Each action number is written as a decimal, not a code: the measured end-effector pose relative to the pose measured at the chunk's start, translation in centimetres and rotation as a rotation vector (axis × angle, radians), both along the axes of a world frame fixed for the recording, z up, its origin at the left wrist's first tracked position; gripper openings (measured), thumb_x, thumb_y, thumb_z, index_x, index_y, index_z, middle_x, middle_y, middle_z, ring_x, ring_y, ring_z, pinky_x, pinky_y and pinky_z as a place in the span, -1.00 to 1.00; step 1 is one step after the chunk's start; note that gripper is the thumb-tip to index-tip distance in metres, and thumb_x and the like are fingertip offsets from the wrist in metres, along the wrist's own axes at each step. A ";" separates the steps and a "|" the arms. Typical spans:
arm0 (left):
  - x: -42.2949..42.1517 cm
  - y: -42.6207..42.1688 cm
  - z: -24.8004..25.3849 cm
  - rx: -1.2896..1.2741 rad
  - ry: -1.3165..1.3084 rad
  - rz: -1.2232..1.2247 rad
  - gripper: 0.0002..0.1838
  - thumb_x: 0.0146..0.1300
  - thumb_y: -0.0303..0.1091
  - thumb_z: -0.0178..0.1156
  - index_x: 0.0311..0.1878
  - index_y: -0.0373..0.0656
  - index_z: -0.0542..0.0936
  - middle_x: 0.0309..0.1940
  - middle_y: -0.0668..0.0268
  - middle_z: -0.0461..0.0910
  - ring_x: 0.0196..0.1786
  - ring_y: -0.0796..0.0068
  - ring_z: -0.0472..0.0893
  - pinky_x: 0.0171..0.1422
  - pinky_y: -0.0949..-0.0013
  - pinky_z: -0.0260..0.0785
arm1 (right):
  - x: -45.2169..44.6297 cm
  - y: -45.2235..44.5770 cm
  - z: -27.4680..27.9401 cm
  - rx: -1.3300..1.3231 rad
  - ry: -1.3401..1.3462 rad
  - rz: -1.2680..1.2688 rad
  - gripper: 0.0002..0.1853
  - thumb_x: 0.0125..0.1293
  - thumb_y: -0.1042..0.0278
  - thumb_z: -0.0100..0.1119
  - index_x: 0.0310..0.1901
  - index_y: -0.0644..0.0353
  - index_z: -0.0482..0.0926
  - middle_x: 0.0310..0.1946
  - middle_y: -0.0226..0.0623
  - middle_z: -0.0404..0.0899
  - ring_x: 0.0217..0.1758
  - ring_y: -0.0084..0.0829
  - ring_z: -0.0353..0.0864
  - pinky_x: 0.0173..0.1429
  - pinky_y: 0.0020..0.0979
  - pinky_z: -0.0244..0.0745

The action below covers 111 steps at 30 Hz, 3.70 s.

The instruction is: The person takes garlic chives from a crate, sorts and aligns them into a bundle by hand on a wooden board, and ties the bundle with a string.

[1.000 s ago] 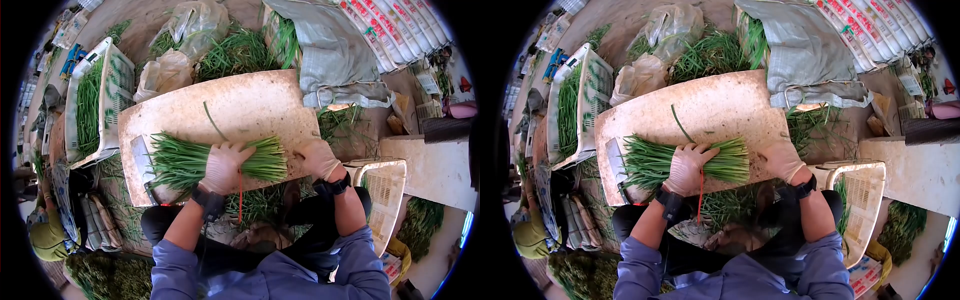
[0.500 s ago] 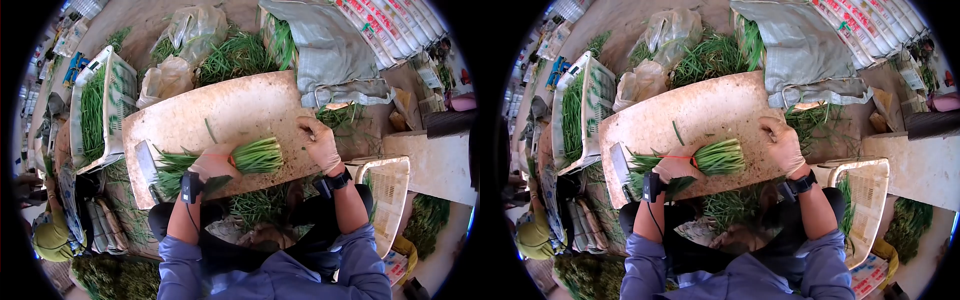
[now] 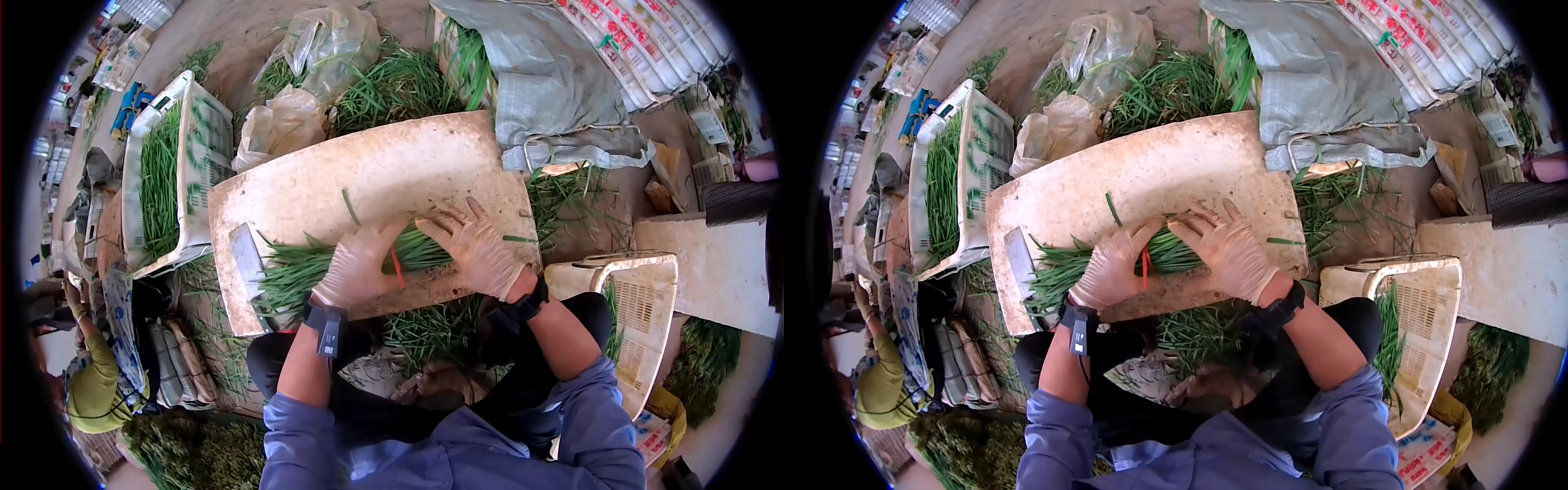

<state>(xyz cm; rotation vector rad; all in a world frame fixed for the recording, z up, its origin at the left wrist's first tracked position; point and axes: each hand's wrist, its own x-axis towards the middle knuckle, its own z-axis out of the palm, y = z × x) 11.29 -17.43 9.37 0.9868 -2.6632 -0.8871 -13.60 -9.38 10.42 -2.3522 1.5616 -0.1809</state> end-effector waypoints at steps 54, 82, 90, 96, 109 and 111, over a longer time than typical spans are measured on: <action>1.8 3.6 -2.3 -0.186 0.190 0.095 -0.54 0.04 -0.07 0.48 -0.17 -0.16 0.53 -0.16 0.11 0.62 -0.03 -0.06 0.67 0.00 -0.02 0.49 | 8.3 1.4 -1.1 0.410 -1.030 -0.238 -0.70 0.57 0.34 0.17 -0.37 0.32 0.56 -0.43 -0.25 0.55 -0.39 -0.35 0.56 -0.22 -0.30 0.44; -1.0 4.6 -1.6 -0.417 -0.103 0.199 -0.17 0.13 -0.08 0.40 0.48 -0.17 0.45 0.18 0.02 0.59 0.34 0.01 0.56 0.54 -0.02 0.28 | 7.9 2.0 -2.1 0.553 -1.192 -0.480 -0.62 0.48 0.31 0.15 -0.53 0.26 0.44 -0.62 -0.50 0.36 -0.53 -0.59 0.29 -0.38 -0.40 0.15; 1.2 4.5 -5.5 -0.319 0.359 0.044 -0.54 0.21 -0.24 0.34 0.18 -0.15 0.65 0.34 0.21 0.57 0.43 0.02 0.51 0.53 -0.02 0.36 | 7.6 1.9 -1.9 0.537 -1.332 -0.591 -0.61 0.49 0.29 0.19 -0.54 0.22 0.45 -0.63 -0.46 0.36 -0.56 -0.53 0.32 -0.39 -0.36 0.17; -0.4 5.0 -8.6 -0.541 0.152 0.101 -0.74 0.26 -0.23 0.13 0.00 0.03 0.58 0.25 0.39 0.52 0.49 0.35 0.41 0.70 0.04 0.07 | 9.6 2.8 0.2 0.045 -0.797 -0.089 -0.66 0.30 0.46 0.27 -0.59 0.35 0.41 -0.65 0.07 0.33 -0.60 0.01 0.40 -0.42 -0.08 0.28; 0.2 4.1 -6.1 -0.414 0.397 0.079 -0.28 0.17 -0.32 0.48 0.44 -0.11 0.53 0.32 0.11 0.59 0.31 -0.02 0.61 0.42 -0.04 0.48 | 10.8 4.9 -0.3 -0.155 -0.638 -0.069 -0.76 0.32 0.32 0.34 -0.49 0.17 0.59 -0.52 -0.23 0.59 -0.38 -0.06 0.66 -0.25 -0.09 0.57; 0.2 4.0 -6.5 -0.436 0.397 0.034 -0.29 0.15 -0.36 0.49 0.41 -0.14 0.53 0.34 0.11 0.59 0.28 -0.01 0.62 0.44 -0.07 0.49 | 10.6 5.4 -0.7 -0.148 -0.615 -0.076 -0.76 0.30 0.32 0.34 -0.51 0.15 0.58 -0.52 -0.26 0.58 -0.38 -0.09 0.66 -0.25 -0.10 0.58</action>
